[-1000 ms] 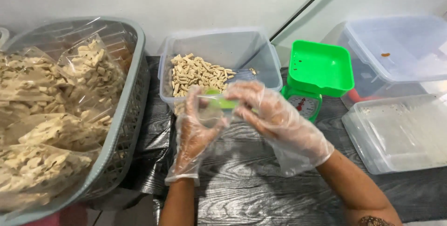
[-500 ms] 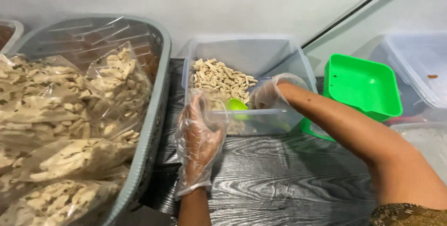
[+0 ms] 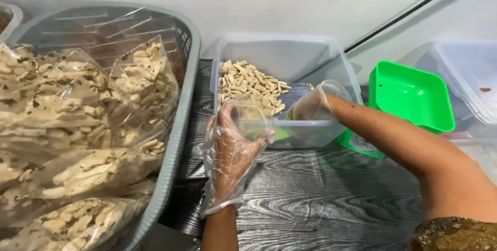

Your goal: Packaging snacks into plastic bags and weighing them on a scale for consistent portioning.

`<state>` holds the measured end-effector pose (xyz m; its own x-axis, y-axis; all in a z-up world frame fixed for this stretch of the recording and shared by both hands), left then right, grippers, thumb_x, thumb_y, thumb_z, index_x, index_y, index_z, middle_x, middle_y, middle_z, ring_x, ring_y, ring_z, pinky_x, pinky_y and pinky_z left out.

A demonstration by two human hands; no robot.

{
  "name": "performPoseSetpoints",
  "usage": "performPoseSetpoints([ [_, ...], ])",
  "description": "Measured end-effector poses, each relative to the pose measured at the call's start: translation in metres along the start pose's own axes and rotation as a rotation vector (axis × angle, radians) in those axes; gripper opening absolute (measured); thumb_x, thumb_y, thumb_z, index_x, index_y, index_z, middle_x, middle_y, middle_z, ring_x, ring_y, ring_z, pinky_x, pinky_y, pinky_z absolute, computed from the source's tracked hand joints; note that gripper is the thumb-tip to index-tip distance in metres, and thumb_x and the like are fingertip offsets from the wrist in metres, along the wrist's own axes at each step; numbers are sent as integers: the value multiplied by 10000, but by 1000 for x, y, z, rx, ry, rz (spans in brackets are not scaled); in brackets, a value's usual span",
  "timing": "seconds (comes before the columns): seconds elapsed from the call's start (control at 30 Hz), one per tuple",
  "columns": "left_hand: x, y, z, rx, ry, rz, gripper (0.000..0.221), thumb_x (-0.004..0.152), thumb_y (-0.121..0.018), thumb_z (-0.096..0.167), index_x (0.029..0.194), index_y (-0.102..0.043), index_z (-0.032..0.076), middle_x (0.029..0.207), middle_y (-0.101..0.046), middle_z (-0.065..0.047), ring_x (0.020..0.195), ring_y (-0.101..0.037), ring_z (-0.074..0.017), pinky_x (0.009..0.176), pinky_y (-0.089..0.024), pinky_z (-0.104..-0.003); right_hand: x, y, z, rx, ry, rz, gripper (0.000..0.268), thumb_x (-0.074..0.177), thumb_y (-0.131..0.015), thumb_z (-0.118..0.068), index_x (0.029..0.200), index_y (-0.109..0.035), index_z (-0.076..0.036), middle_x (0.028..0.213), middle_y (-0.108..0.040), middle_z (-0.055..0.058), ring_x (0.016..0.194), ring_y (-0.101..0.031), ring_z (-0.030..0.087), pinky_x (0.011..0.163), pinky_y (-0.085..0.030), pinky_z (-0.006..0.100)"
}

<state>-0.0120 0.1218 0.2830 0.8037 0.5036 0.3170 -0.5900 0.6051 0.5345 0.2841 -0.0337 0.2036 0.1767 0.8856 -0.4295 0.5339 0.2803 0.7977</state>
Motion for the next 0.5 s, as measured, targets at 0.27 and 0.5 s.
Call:
performPoseSetpoints([
  [0.27,-2,-2,-8,-7,-152,111,863,602,-926,398,1293,-490,120,1090,-724,-132,1123,-649,-381,1141,-344,-515,-13,9,78,-245,54,78,92,774,-789,-155,862,-816,-152,924,-785,-16,857,-778,130,791,-637,244],
  [0.5,-4,6,-4,46,-21,130,691,586,-915,338,1179,-602,172,1063,-708,-80,1078,-660,-337,976,-501,-478,-25,16,70,-677,-11,286,167,852,-725,-293,887,-786,-141,957,-752,-1,945,-727,158,941,-567,220],
])
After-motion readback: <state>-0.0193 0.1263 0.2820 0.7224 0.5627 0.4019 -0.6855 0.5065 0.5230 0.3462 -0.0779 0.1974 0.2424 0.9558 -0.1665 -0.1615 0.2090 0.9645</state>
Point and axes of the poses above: each hand's wrist, its own x-axis towards the middle knuckle, its own y-axis out of the back of the hand, z = x × y, the point moved 3 cm from there along x, towards the middle knuckle
